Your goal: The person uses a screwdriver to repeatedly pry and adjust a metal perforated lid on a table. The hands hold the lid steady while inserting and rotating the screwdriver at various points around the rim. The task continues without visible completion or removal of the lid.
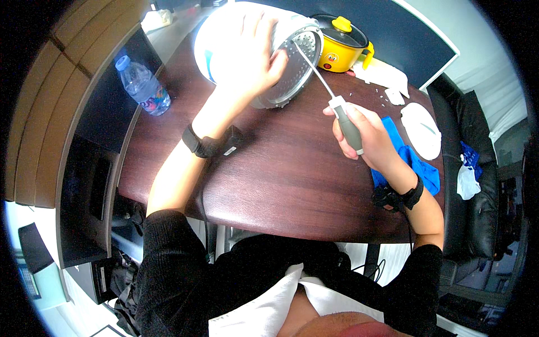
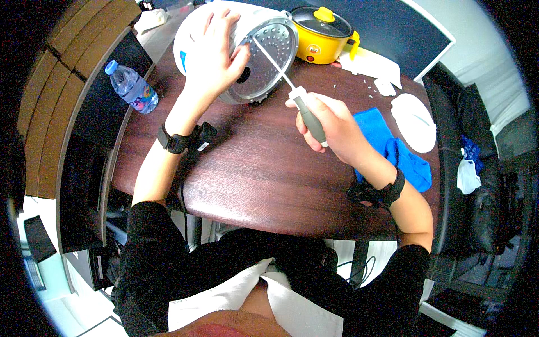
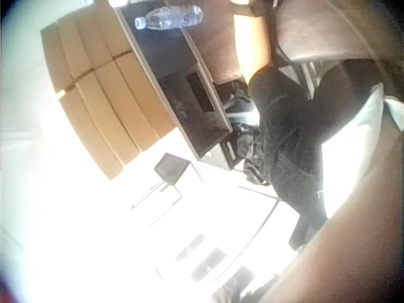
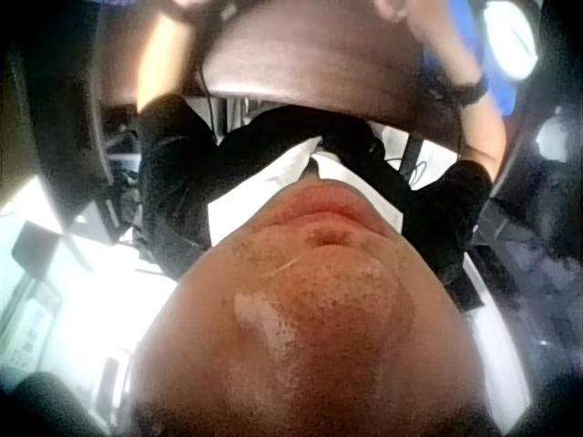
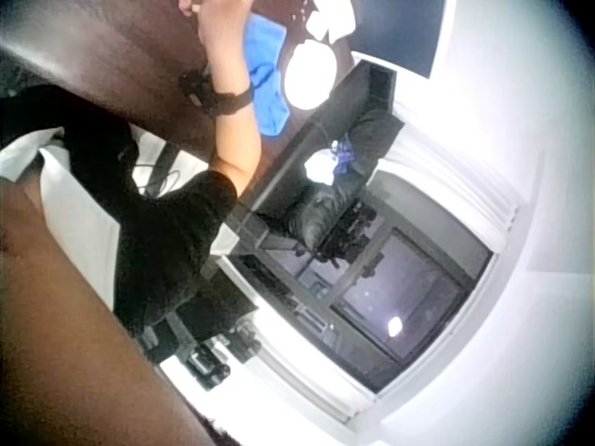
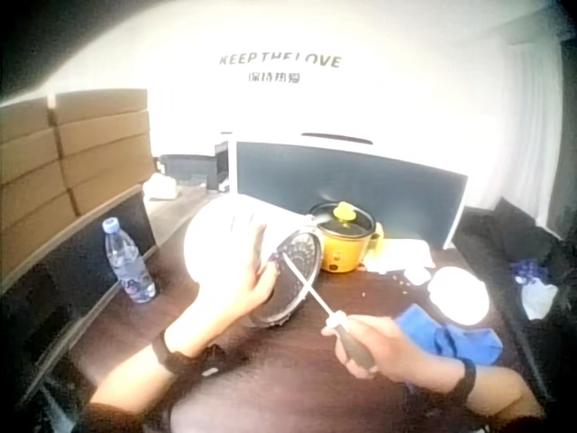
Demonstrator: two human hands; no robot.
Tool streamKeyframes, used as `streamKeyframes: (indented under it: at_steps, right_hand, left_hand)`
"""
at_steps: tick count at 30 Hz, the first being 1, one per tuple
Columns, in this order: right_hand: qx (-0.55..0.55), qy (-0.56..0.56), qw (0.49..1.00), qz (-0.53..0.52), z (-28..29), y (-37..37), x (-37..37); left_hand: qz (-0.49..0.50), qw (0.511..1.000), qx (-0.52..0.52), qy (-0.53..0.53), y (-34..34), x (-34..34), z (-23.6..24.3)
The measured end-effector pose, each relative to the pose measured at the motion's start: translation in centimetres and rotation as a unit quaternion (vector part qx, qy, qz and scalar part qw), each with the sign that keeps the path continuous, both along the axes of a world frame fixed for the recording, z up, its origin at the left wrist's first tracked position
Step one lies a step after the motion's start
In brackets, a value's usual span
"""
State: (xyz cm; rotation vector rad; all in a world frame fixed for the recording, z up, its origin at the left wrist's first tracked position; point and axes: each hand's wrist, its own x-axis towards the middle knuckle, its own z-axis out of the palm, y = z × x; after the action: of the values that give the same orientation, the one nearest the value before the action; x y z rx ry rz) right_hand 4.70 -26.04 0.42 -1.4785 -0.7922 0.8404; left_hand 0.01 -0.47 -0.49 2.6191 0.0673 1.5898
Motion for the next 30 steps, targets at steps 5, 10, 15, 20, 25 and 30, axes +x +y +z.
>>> streamKeyframes:
  at_steps: [5,10,15,20,25,30]
  right_hand:
    - [-0.006,0.026,1.000,0.009,0.13,0.33,-0.24]
    - [0.006,0.051,0.999,0.006,0.05,0.35,-0.20]
    - [0.011,0.095,0.995,0.013,-0.07,0.53,-0.26]
    - [0.023,0.105,0.994,0.016,-0.27,0.37,-0.26]
    - [0.027,0.112,0.993,0.017,-0.15,0.40,-0.44]
    - [0.035,0.114,0.993,0.019,-0.27,0.39,-0.34]
  left_hand:
    - [-0.012,1.000,-0.003,0.002,0.09,-0.17,0.18]
    - [-0.019,1.000,-0.008,0.003,-0.01,-0.16,0.25]
    - [-0.026,0.999,-0.018,0.008,-0.04,-0.33,0.36]
    - [-0.028,1.000,-0.013,0.007,-0.06,-0.29,0.34]
    - [-0.030,1.000,-0.005,0.001,0.06,-0.16,0.25]
    - [-0.029,1.000,-0.008,0.001,0.02,-0.08,0.26]
